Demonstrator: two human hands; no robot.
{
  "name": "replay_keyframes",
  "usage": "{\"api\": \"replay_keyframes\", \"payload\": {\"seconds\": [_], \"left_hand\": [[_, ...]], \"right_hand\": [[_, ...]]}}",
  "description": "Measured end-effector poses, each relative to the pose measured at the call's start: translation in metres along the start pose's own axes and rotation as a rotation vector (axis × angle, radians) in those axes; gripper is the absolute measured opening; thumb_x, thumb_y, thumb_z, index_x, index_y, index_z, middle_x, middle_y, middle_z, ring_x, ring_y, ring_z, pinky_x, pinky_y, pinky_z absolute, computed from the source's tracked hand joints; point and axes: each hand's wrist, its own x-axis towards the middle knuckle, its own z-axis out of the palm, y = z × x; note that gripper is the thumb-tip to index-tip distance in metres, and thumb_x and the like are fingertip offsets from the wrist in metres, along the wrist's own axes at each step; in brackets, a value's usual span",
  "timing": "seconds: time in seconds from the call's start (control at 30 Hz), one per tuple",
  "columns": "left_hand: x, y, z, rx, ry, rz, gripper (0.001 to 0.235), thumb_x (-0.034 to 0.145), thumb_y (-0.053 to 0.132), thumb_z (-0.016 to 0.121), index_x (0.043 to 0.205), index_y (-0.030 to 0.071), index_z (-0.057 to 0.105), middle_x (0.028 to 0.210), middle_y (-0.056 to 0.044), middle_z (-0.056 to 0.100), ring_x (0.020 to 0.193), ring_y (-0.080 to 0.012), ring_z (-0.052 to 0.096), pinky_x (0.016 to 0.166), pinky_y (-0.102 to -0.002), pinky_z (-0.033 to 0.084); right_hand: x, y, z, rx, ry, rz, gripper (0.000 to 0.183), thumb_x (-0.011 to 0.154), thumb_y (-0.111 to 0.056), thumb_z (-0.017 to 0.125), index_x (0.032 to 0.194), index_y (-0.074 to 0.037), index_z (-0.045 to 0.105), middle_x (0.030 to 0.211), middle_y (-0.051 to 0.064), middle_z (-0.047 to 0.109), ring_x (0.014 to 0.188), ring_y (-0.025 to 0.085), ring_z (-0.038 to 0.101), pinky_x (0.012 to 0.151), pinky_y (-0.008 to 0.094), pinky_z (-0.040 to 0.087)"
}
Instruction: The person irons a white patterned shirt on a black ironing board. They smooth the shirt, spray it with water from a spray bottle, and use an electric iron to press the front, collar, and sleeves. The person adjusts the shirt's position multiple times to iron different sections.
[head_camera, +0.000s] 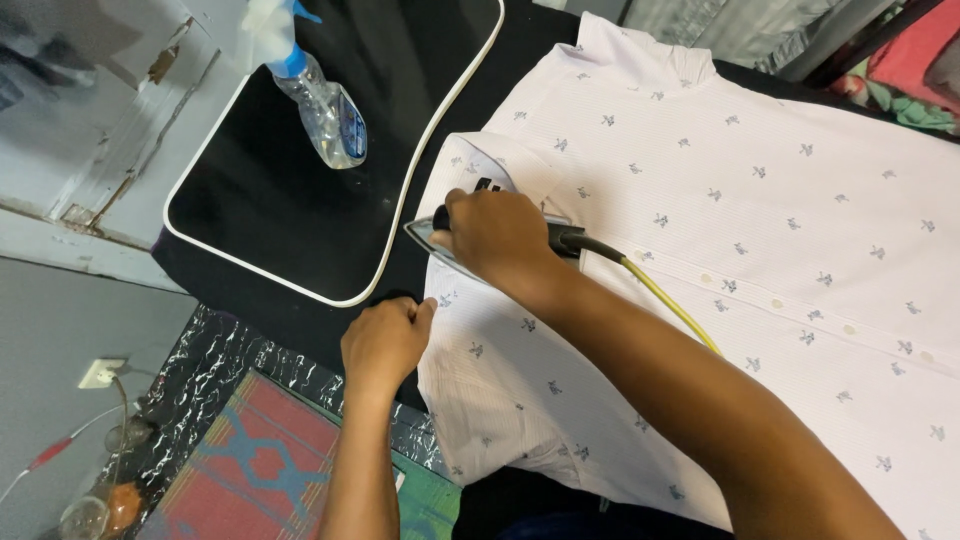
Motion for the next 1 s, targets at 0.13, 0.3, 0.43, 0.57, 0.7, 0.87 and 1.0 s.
{"api": "replay_keyframes", "payload": {"seconds": [0.13, 0.3, 0.43, 0.57, 0.7, 0.87, 1.0], "left_hand": [[0.0, -0.001, 0.002, -0.021, 0.019, -0.005, 0.044, 0.099, 0.041, 0.053, 0.097, 0.007, 0.081, 0.083, -0.022, 0.077, 0.091, -0.0439, 0.075, 0.079, -0.049, 0.059], [0.004, -0.003, 0.005, -0.021, 0.026, 0.003, 0.043, 0.099, 0.04, 0.054, 0.094, 0.007, 0.08, 0.076, -0.02, 0.075, 0.084, -0.0413, 0.076, 0.072, -0.046, 0.059], [0.007, -0.005, 0.007, -0.025, 0.042, 0.021, 0.043, 0.1, 0.04, 0.054, 0.091, 0.007, 0.08, 0.075, -0.02, 0.075, 0.082, -0.04, 0.076, 0.071, -0.045, 0.059], [0.005, -0.006, 0.008, -0.017, 0.063, 0.033, 0.043, 0.1, 0.04, 0.053, 0.09, 0.006, 0.079, 0.075, -0.02, 0.075, 0.083, -0.0417, 0.076, 0.071, -0.047, 0.058], [0.005, -0.01, 0.015, -0.022, 0.095, 0.035, 0.043, 0.099, 0.041, 0.054, 0.087, 0.007, 0.078, 0.076, -0.02, 0.075, 0.085, -0.0425, 0.075, 0.074, -0.048, 0.058], [-0.004, -0.01, 0.02, -0.046, 0.167, 0.038, 0.043, 0.101, 0.039, 0.052, 0.087, 0.007, 0.077, 0.078, -0.02, 0.075, 0.085, -0.042, 0.075, 0.076, -0.048, 0.058], [-0.021, -0.002, 0.023, -0.106, 0.206, 0.012, 0.042, 0.103, 0.04, 0.051, 0.097, 0.005, 0.075, 0.09, -0.022, 0.075, 0.096, -0.0431, 0.073, 0.086, -0.051, 0.057]], "right_hand": [[0.002, 0.002, 0.004, 0.042, 0.068, -0.003, 0.037, 0.099, -0.028, 0.062, 0.11, 0.006, 0.069, 0.085, 0.026, 0.073, 0.08, 0.043, 0.076, 0.066, 0.048, 0.062], [-0.012, 0.003, -0.005, -0.009, -0.034, 0.055, 0.038, 0.098, -0.027, 0.064, 0.117, 0.005, 0.068, 0.09, 0.026, 0.073, 0.083, 0.044, 0.076, 0.069, 0.05, 0.062], [-0.013, 0.01, 0.001, -0.04, 0.085, 0.089, 0.04, 0.097, -0.031, 0.065, 0.114, 0.005, 0.069, 0.089, 0.027, 0.073, 0.083, 0.044, 0.076, 0.07, 0.05, 0.062], [-0.026, 0.017, -0.001, -0.026, 0.093, 0.142, 0.042, 0.096, -0.032, 0.068, 0.115, 0.006, 0.067, 0.092, 0.027, 0.074, 0.086, 0.045, 0.075, 0.073, 0.054, 0.061], [-0.037, 0.025, 0.003, -0.057, 0.187, 0.155, 0.034, 0.096, -0.029, 0.07, 0.109, 0.003, 0.069, 0.087, 0.025, 0.074, 0.082, 0.041, 0.077, 0.07, 0.048, 0.063], [-0.055, 0.027, -0.005, 0.018, 0.221, 0.144, 0.037, 0.093, -0.032, 0.074, 0.105, 0.002, 0.07, 0.085, 0.025, 0.074, 0.082, 0.044, 0.076, 0.071, 0.053, 0.062], [-0.085, 0.02, -0.027, 0.038, -0.005, 0.184, 0.046, 0.094, -0.041, 0.068, 0.115, 0.0, 0.07, 0.096, 0.029, 0.074, 0.095, 0.049, 0.074, 0.082, 0.058, 0.059]]}}
